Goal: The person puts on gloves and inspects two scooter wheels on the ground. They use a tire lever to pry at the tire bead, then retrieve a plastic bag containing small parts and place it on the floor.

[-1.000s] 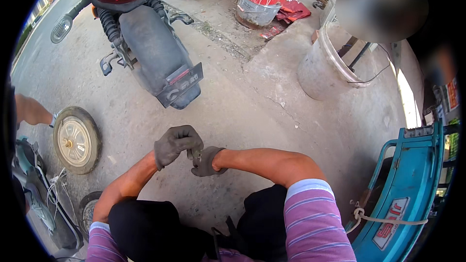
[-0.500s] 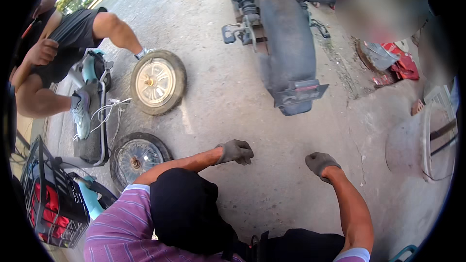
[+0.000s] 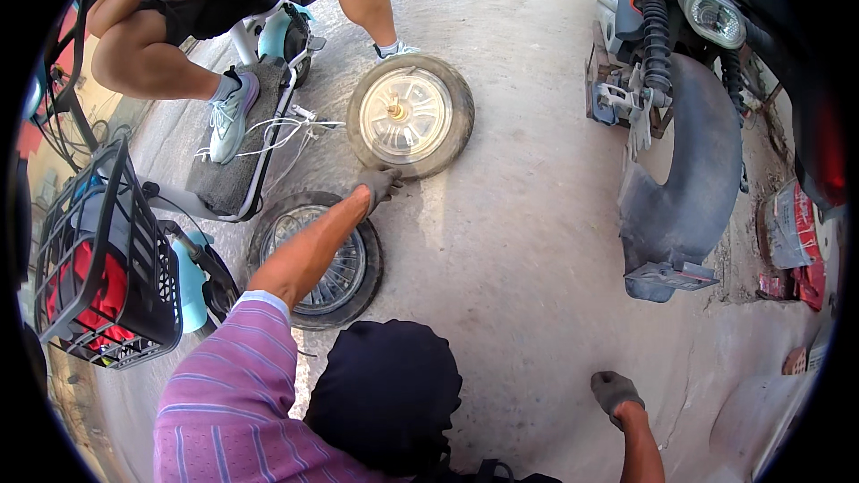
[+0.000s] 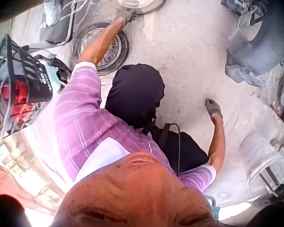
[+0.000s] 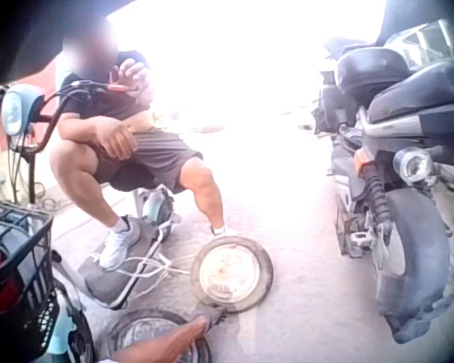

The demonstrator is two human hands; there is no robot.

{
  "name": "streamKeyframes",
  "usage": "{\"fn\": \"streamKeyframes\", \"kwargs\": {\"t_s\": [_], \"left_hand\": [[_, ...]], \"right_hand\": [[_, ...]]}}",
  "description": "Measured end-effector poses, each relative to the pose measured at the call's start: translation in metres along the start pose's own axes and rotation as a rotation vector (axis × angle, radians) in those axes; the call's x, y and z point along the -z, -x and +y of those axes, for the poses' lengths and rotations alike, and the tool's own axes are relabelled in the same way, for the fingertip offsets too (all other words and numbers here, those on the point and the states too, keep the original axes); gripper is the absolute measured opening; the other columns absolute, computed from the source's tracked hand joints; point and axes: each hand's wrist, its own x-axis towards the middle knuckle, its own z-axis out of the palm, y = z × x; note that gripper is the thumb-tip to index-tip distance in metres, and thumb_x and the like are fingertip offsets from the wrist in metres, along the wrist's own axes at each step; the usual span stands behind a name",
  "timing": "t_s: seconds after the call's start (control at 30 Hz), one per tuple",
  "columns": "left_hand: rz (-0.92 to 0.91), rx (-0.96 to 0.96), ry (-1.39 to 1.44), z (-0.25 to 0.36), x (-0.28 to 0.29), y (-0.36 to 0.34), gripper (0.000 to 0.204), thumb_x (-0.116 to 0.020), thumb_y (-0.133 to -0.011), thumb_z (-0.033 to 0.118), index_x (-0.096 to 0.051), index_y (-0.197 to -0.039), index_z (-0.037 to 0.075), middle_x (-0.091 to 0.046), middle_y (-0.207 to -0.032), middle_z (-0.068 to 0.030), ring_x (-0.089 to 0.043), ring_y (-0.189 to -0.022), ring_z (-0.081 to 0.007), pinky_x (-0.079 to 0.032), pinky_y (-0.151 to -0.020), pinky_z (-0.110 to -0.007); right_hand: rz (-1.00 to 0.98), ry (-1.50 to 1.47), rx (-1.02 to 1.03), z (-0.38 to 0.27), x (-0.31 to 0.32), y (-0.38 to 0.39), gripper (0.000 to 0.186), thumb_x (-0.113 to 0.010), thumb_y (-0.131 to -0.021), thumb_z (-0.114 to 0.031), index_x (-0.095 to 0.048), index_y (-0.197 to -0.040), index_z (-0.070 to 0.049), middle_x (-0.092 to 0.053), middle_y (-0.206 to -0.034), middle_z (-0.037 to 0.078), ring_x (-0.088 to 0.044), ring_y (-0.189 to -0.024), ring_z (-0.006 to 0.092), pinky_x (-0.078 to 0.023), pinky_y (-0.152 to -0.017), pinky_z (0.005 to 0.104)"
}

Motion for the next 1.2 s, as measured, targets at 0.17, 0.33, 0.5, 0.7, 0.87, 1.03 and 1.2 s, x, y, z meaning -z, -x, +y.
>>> {"fn": "streamKeyframes", "kwargs": {"t_s": [0.17,0.33,0.5,0.7,0.87,1.03,1.2], "left_hand": [[0.418,0.002,-0.015,-0.065,0.099,-0.097,0.050,-0.070,-0.096,0.043,-0.064,-0.125,0.002,-0.068,-0.100,-0.0105,-0.065,-0.079,-0.0222,-0.053,-0.068,-0.040],[0.465,0.107,0.085,-0.058,0.103,-0.127,0.067,-0.072,-0.091,0.049,-0.063,-0.135,-0.001,-0.067,-0.135,-0.0255,-0.063,-0.128,-0.0402,-0.049,-0.107,-0.047],[0.566,0.067,0.074,-0.022,0.104,-0.124,0.075,-0.074,-0.090,0.053,-0.060,-0.139,-0.001,-0.064,-0.139,-0.0258,-0.062,-0.130,-0.0411,-0.047,-0.108,-0.046],[0.250,-0.116,0.449,-0.048,0.180,-0.176,0.072,-0.063,-0.097,0.062,-0.058,-0.143,0.007,-0.063,-0.142,-0.0124,-0.061,-0.121,-0.0295,-0.047,-0.106,-0.042],[0.097,-0.022,0.743,-0.013,0.116,-0.183,0.079,-0.070,-0.095,0.058,-0.054,-0.148,0.002,-0.066,-0.137,-0.0136,-0.063,-0.121,-0.0301,-0.050,-0.106,-0.044],[-0.189,-0.047,0.952,-0.024,0.136,-0.199,0.080,-0.073,-0.093,0.058,-0.054,-0.148,0.003,-0.067,-0.137,-0.0130,-0.065,-0.120,-0.0305,-0.053,-0.103,-0.044],[0.032,-0.162,0.287,0.004,0.150,-0.196,0.074,-0.077,-0.093,0.048,-0.059,-0.141,-0.004,-0.069,-0.133,-0.0170,-0.068,-0.116,-0.0285,-0.055,-0.099,-0.038]], "right_hand": [[-0.070,-0.006,0.087,-0.015,-0.002,-0.004,0.048,-0.054,-0.100,-0.039,-0.069,-0.128,-0.003,-0.075,-0.112,0.009,-0.069,-0.101,0.0206,-0.052,-0.094,0.0353],[-0.064,-0.099,0.034,-0.027,0.015,0.016,0.049,-0.055,-0.101,-0.037,-0.067,-0.130,0.002,-0.076,-0.108,0.009,-0.070,-0.097,0.0173,-0.053,-0.092,0.0338],[0.044,-0.293,-0.017,-0.011,0.026,0.018,0.047,-0.059,-0.101,-0.035,-0.067,-0.127,0.003,-0.078,-0.105,0.010,-0.070,-0.092,0.0169,-0.054,-0.087,0.0323],[-0.015,-0.309,-0.072,-0.010,0.022,-0.007,0.046,-0.061,-0.101,-0.033,-0.065,-0.125,0.005,-0.078,-0.102,0.012,-0.071,-0.089,0.0181,-0.055,-0.085,0.0324],[-0.031,-0.252,-0.181,0.008,0.012,0.008,0.042,-0.057,-0.101,-0.033,-0.069,-0.119,0.003,-0.078,-0.104,0.012,-0.071,-0.090,0.0192,-0.054,-0.086,0.0330],[-0.091,-0.103,-0.167,-0.024,0.019,0.013,0.044,-0.052,-0.101,-0.037,-0.071,-0.117,0.000,-0.079,-0.105,0.009,-0.072,-0.094,0.0182,-0.054,-0.088,0.0333],[-0.283,0.146,-0.148,-0.027,0.028,0.017,0.049,-0.050,-0.103,-0.034,-0.063,-0.134,0.003,-0.076,-0.122,0.012,-0.071,-0.113,0.0208,-0.051,-0.101,0.0318]]}}
